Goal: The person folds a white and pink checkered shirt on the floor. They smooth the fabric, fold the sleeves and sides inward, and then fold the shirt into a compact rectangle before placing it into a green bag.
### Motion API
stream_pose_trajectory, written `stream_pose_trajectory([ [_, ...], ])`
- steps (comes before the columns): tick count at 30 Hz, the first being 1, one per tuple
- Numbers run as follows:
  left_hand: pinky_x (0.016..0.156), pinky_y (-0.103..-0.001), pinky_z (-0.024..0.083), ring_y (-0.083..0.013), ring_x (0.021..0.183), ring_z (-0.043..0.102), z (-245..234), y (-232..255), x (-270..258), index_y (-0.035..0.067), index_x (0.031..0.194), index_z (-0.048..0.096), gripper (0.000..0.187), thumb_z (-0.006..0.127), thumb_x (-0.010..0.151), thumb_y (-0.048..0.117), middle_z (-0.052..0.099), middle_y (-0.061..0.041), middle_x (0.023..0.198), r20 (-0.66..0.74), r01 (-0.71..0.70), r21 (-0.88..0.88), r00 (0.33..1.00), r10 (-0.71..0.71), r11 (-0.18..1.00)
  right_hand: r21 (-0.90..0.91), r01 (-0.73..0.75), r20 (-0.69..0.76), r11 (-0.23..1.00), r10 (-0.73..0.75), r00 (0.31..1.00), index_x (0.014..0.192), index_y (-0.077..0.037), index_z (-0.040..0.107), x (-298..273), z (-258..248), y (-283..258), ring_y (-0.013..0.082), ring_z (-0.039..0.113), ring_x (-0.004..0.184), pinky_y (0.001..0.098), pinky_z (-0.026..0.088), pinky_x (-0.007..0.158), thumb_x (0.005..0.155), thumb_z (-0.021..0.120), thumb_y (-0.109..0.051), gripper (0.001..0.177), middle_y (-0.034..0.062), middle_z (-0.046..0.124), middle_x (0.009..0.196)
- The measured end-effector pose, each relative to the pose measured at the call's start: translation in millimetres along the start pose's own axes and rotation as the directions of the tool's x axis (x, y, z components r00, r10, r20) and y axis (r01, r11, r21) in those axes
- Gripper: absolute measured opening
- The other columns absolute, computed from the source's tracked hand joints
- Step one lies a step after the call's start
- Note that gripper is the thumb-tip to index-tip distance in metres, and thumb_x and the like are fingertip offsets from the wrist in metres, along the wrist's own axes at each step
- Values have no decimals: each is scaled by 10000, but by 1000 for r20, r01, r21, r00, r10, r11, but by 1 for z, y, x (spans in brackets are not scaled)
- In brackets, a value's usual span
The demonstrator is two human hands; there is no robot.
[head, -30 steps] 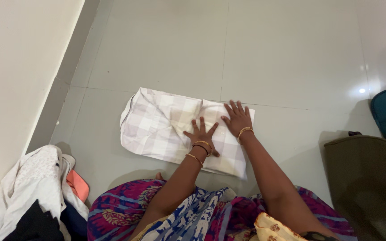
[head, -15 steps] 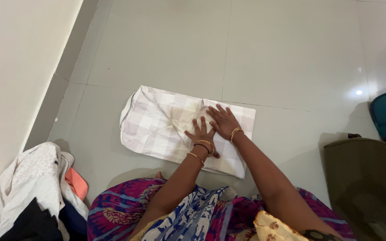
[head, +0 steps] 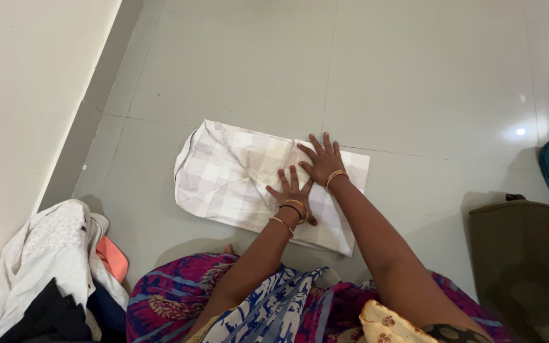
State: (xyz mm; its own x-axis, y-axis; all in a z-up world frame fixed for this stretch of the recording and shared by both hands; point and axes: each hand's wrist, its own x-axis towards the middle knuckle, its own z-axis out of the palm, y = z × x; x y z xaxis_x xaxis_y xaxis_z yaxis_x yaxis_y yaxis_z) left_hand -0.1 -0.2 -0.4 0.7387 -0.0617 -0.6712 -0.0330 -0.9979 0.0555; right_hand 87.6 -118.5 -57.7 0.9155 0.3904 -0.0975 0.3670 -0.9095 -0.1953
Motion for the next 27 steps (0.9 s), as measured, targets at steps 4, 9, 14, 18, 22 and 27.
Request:
stream_pose_trajectory([
  [4, 1082, -867, 132, -513, 1526, -228, 4, 2, 4, 457, 1632, -17, 1478, 944, 523, 634, -252, -160, 1696, 16, 3, 19, 1000, -3, 1000, 10, -125, 40, 992, 125, 991, 1589, -365, 308, 8, -5, -9, 414, 18, 1557, 642, 63, 1225, 977, 409, -653, 684, 8, 178, 1701],
  [9, 1030, -910, 82, -511, 1524, -258, 12, -3, 17, 412, 1639, 30, 1458, 936, 523, 655, -260, -168, 1704, 12, -34, -6, 999, 34, 999, 201, -327, 11, 923, 332, 943, 1616, -226, 267, 13, 3, -23, 442, -34, 1557, 646, 62, 1209, 968, 438, -621, 778, 150, 109, 1700],
  [14, 992, -928, 42, -505, 1492, -259, 23, -6, 37, 323, 1652, -48, 1537, 921, 528, 723, -252, -175, 1672, -123, -42, -87, 992, 31, 995, 385, -156, -247, 910, 264, 932, 1621, -54, 265, -48, 35, -32, 455, 11, 1575, 625, 85, 1233, 1026, 431, -534, 782, 240, 117, 1708],
  [18, 1032, -931, 56, -490, 1537, -205, 24, -7, 31, 466, 1620, 38, 1379, 868, 552, 728, -204, -169, 1704, -224, -84, -147, 973, 49, 986, 262, -169, -252, 950, 236, 938, 1609, -28, 266, -73, 41, -13, 409, 67, 1570, 565, 87, 1242, 1036, 428, -510, 766, 226, 170, 1685],
  [22, 1040, -898, 104, -457, 1551, -198, 11, -7, 19, 442, 1629, -19, 1496, 915, 493, 717, -209, -143, 1710, -139, -64, -94, 989, 50, 994, 125, -173, -172, 977, 193, 966, 1587, -72, 310, -69, 33, -5, 359, 122, 1565, 526, 96, 1244, 1034, 414, -510, 712, 197, 226, 1677],
  [27, 1057, -890, 142, -392, 1567, -169, 1, -12, 11, 500, 1616, -26, 1536, 957, 446, 658, -198, -83, 1720, -103, -65, -69, 993, 58, 995, 47, -95, -159, 994, 101, 982, 1589, -89, 326, -56, 17, 17, 319, 166, 1564, 511, 117, 1252, 1015, 429, -535, 734, 158, 252, 1680],
])
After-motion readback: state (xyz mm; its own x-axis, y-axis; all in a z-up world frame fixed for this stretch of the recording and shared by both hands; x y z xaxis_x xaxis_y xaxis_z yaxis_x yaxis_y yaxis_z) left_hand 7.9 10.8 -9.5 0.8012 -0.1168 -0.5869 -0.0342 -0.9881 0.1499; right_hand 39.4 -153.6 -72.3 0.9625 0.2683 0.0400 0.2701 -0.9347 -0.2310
